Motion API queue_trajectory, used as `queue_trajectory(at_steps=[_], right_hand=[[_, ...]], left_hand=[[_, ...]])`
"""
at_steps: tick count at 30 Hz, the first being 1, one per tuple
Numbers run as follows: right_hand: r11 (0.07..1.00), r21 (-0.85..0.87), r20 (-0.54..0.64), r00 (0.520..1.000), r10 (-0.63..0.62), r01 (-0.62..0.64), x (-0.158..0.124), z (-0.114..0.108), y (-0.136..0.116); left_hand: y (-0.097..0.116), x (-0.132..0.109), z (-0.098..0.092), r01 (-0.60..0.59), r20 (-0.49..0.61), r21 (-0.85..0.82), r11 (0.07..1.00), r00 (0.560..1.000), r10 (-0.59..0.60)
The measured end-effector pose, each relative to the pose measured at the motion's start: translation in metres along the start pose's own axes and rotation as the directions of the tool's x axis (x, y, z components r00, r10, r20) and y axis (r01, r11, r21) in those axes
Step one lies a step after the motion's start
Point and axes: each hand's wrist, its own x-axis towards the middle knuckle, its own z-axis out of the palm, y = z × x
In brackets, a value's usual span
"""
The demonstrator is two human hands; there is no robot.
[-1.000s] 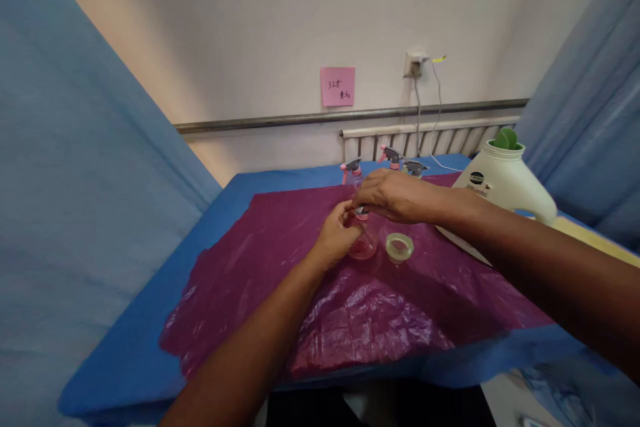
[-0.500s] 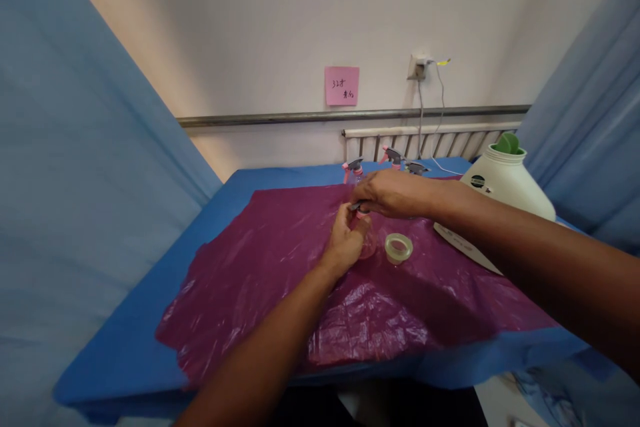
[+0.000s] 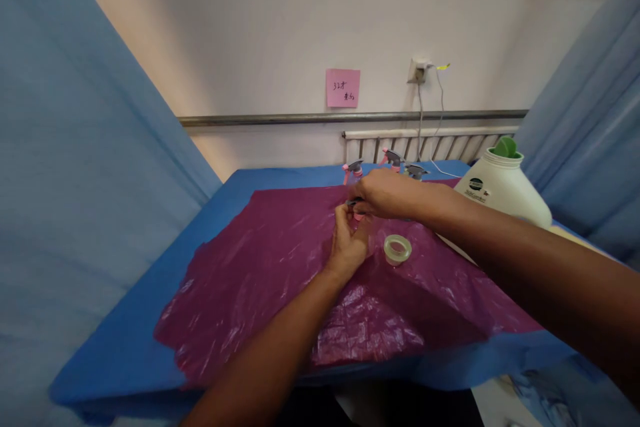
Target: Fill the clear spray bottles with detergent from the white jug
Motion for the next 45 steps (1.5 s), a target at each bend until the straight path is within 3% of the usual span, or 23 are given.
queue_trajectory(at_steps=[7, 13, 20, 27, 33, 40, 45], right_hand=[[0.998, -0.013, -0.026, 0.998, 0.064, -0.064, 0.005, 0.004, -0.005], [0.997, -0.011, -0.040, 0.996, 0.078, -0.078, 0.006, 0.008, -0.007], [0.997, 0.011, -0.063, 0.995, 0.075, -0.075, 0.004, 0.012, -0.003], [0.996, 0.016, -0.066, 0.994, 0.086, -0.085, 0.002, 0.010, -0.005], [0.996, 0.028, -0.054, 0.994, 0.090, -0.089, 0.003, 0.011, -0.004], [0.996, 0.033, -0.040, 0.995, 0.090, -0.089, 0.003, 0.009, -0.005], [0.996, 0.034, -0.050, 0.995, 0.084, -0.082, 0.004, 0.010, -0.005]], left_hand=[[0.016, -0.007, -0.003, -0.101, 0.069, 0.049, 0.994, 0.993, 0.098], [0.009, -0.008, 0.001, -0.014, -0.032, 0.097, 0.995, 0.999, 0.017], [0.016, -0.007, -0.001, -0.126, 0.050, 0.072, 0.989, 0.991, 0.123], [0.006, -0.007, 0.005, -0.022, -0.049, 0.049, 0.999, 0.998, 0.025], [0.016, -0.010, -0.001, -0.108, 0.041, 0.071, 0.992, 0.994, 0.106], [0.007, -0.009, 0.002, -0.045, -0.040, 0.099, 0.994, 0.998, 0.049], [0.014, -0.010, -0.001, -0.135, 0.034, 0.123, 0.983, 0.991, 0.132]])
